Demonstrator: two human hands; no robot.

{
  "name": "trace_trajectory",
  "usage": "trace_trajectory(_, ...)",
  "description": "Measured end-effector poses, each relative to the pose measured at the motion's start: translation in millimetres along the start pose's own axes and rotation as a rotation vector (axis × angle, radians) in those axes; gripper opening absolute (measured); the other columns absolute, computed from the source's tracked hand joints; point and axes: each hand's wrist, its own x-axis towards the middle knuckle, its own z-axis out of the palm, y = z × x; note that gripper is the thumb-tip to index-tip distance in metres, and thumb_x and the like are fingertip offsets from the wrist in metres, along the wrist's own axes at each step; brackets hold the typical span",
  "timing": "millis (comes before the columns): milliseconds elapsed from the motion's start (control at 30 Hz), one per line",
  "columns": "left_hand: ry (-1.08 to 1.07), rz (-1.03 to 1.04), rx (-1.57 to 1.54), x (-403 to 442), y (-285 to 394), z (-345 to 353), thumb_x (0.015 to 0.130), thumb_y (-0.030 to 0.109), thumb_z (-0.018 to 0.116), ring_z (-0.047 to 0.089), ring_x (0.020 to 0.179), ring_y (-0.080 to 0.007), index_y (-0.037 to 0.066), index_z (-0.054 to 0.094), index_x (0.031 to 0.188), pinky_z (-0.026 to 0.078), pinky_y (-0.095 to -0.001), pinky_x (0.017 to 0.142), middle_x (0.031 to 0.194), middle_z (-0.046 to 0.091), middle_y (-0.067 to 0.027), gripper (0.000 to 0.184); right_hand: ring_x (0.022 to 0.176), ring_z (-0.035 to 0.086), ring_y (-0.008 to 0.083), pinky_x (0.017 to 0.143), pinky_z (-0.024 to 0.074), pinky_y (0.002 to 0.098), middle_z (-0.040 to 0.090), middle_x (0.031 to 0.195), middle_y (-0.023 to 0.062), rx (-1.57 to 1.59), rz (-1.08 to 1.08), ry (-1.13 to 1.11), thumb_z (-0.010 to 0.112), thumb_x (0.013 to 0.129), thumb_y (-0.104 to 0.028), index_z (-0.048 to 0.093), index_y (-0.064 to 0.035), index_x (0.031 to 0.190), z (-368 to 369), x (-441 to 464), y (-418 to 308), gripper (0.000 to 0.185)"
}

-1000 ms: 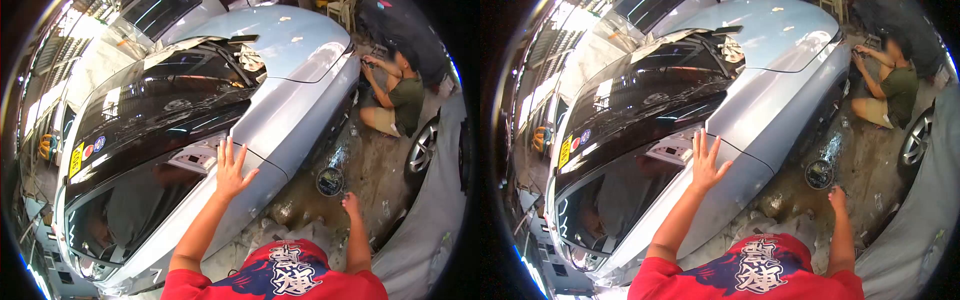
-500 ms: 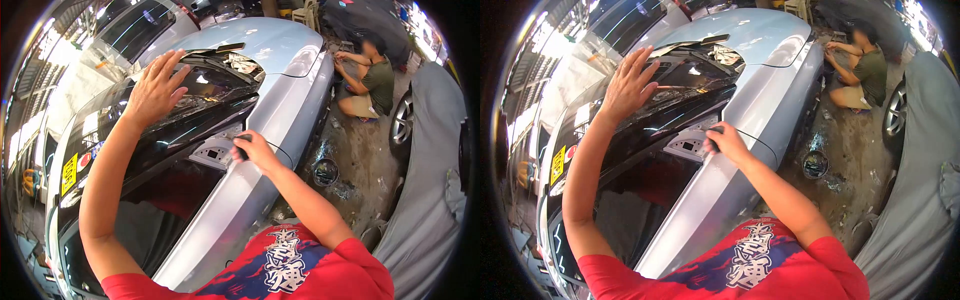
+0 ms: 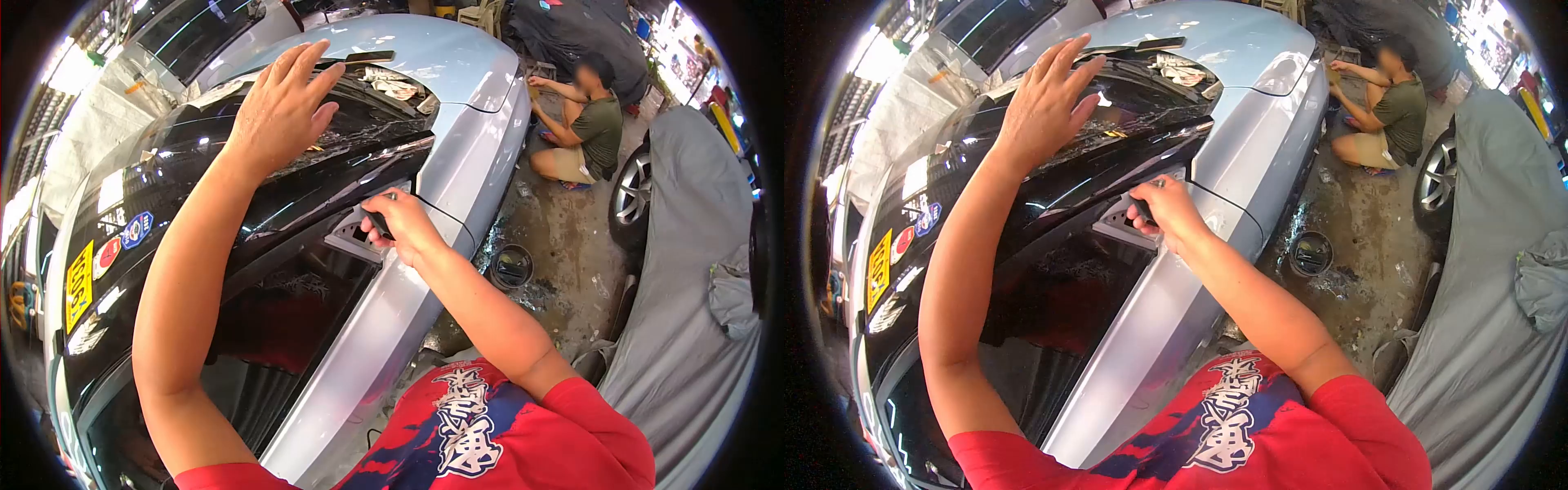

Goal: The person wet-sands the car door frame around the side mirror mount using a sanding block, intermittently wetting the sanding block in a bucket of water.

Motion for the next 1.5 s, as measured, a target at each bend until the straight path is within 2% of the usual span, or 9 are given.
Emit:
trace_trajectory(367, -0.019, -0.016, -0.011, -4, 3, 13, 0.094, 0.024, 0.073, 0.045, 0.145, -0.0344, 0.012, 0.059, 0.142, 0.044, -0.0490, 0.116, 0.157, 0.047, -0.0124, 0.051, 0.052, 0.057, 0.0125, 0.048, 0.0456, 0.0285, 0.066, 0.071, 0.0052, 0.011, -0.051, -0.018, 0.069, 0.095, -0.015, 0.058, -0.0101, 0.100, 9, -5, -2, 0.014)
trace_trajectory(733, 0.011, 0.005, 0.014, -4, 3, 22, 0.092, 0.026, 0.074, 0.048, 0.142, -0.0339, 0.012, 0.062, 0.137, 0.045, -0.0476, 0.115, 0.154, 0.050, -0.0136, 0.049, 0.056, 0.058, 0.0145, 0.052, 0.0466, 0.0306, 0.066, 0.073, 0.0059, 0.011, -0.073, 0.127, 0.070, 0.095, -0.015, 0.058, -0.0098, 0.102, -3, 1, 10, 0.015)
trace_trajectory(867, 0.008, -0.001, -0.017, -7, 9, 24, 0.092, 0.026, 0.074, 0.047, 0.143, -0.0338, 0.011, 0.062, 0.137, 0.046, -0.0478, 0.114, 0.154, 0.050, -0.0139, 0.048, 0.057, 0.061, 0.0158, 0.053, 0.0480, 0.0309, 0.068, 0.074, 0.0079, 0.019, -0.110, 0.000, 0.069, 0.096, -0.012, 0.058, -0.0072, 0.105, 7, -11, 4, 0.016)
trace_trajectory(1000, 0.009, -0.021, -0.009, -8, 6, 22, 0.092, 0.025, 0.074, 0.046, 0.144, -0.0331, 0.011, 0.062, 0.137, 0.045, -0.0464, 0.115, 0.153, 0.050, -0.0146, 0.049, 0.065, 0.065, 0.0145, 0.054, 0.0490, 0.0297, 0.069, 0.078, 0.0079, -0.215, -0.332, 0.081, 0.066, 0.100, -0.011, 0.062, -0.0036, 0.114, -25, 5, 21, 0.017)
trace_trajectory(1100, 0.026, 0.022, 0.003, -1, 8, 9, 0.095, 0.029, 0.069, 0.055, 0.132, -0.0368, 0.007, 0.065, 0.130, 0.048, -0.0475, 0.109, 0.140, 0.059, -0.0208, 0.041, 0.073, 0.068, 0.0189, 0.061, 0.0509, 0.0330, 0.071, 0.088, 0.0094, -0.728, -0.586, 0.143, 0.065, 0.100, -0.009, 0.067, -0.0027, 0.109, -26, -8, 13, 0.011)
trace_trajectory(1133, 0.038, 0.046, 0.019, 1, 8, 3, 0.096, 0.030, 0.066, 0.060, 0.126, -0.0387, 0.005, 0.067, 0.126, 0.050, -0.0482, 0.106, 0.133, 0.064, -0.0239, 0.039, 0.085, 0.068, 0.0256, 0.073, 0.0512, 0.0372, 0.069, 0.096, 0.0087, -0.853, -1.003, 0.213, 0.071, 0.093, -0.005, 0.071, -0.0038, 0.102, -26, -5, 15, 0.010)
trace_trajectory(1233, -0.135, -0.004, -0.057, 0, 5, 1, 0.091, 0.028, 0.070, 0.044, 0.142, -0.0391, 0.005, 0.061, 0.137, 0.040, -0.0482, 0.119, 0.152, 0.048, -0.0234, 0.052, 0.097, 0.063, 0.0278, 0.081, 0.0491, 0.0422, 0.066, 0.103, 0.0030, -1.133, -1.301, 0.253, 0.075, 0.078, -0.002, 0.074, -0.0112, 0.101, -28, 8, 17, 0.025)
trace_trajectory(1333, -0.123, -0.005, -0.014, -2, 4, 5, 0.091, 0.029, 0.070, 0.048, 0.140, -0.0385, 0.005, 0.062, 0.136, 0.041, -0.0479, 0.117, 0.148, 0.052, -0.0238, 0.051, 0.103, 0.060, 0.0253, 0.088, 0.0467, 0.0408, 0.065, 0.104, 0.0002, -1.174, -1.338, 0.199, 0.076, 0.070, 0.000, 0.075, -0.0126, 0.102, -28, 6, 21, 0.034)
trace_trajectory(1500, -0.101, 0.004, -0.020, -2, 4, 6, 0.091, 0.029, 0.070, 0.047, 0.140, -0.0382, 0.005, 0.063, 0.136, 0.041, -0.0474, 0.118, 0.149, 0.051, -0.0235, 0.051, 0.102, 0.061, 0.0245, 0.088, 0.0465, 0.0408, 0.065, 0.104, 0.0006, -1.124, -1.351, 0.094, 0.074, 0.073, -0.001, 0.075, -0.0118, 0.104, -28, 9, 14, 0.033)
